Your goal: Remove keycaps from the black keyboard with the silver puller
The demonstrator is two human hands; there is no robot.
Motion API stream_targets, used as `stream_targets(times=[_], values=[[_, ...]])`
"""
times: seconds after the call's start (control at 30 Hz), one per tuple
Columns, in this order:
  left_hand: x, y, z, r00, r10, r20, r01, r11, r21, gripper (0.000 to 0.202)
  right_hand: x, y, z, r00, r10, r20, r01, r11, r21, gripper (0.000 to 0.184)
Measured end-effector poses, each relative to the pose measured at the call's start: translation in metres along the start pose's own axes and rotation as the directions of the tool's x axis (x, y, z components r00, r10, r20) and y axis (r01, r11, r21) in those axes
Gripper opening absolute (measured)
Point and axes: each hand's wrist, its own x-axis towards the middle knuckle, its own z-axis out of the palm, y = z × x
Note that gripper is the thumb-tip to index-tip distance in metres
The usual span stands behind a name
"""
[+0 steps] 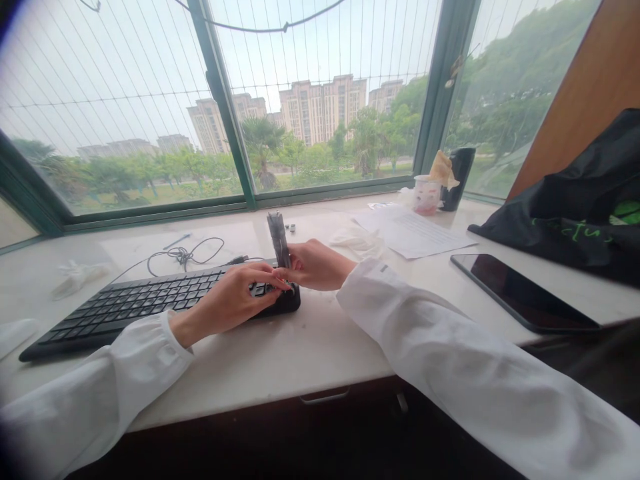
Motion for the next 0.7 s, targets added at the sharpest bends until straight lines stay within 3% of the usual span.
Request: stream_targets(times=[0.13, 0.43, 0.7], values=[[0.002, -0.004, 0.001, 0.995, -0.079, -0.056, 0.082, 0.995, 0.058, 0.013, -0.001, 0.000, 0.000, 0.999, -0.034, -0.029, 0.033, 0.998, -0.045, 0.023], [0.005, -0.012, 0.006, 0.999, -0.046, 0.001, 0.046, 0.999, -0.004, 0.016, -0.001, 0.006, 0.003, 0.987, -0.161, -0.014, 0.159, 0.981, -0.109, 0.023], [0.005, -0.013, 0.006, 1.000, -0.024, 0.003, 0.024, 0.999, -0.026, 0.021, -0.001, 0.008, 0.003, 0.986, -0.166, -0.034, 0.160, 0.980, -0.119, 0.026]])
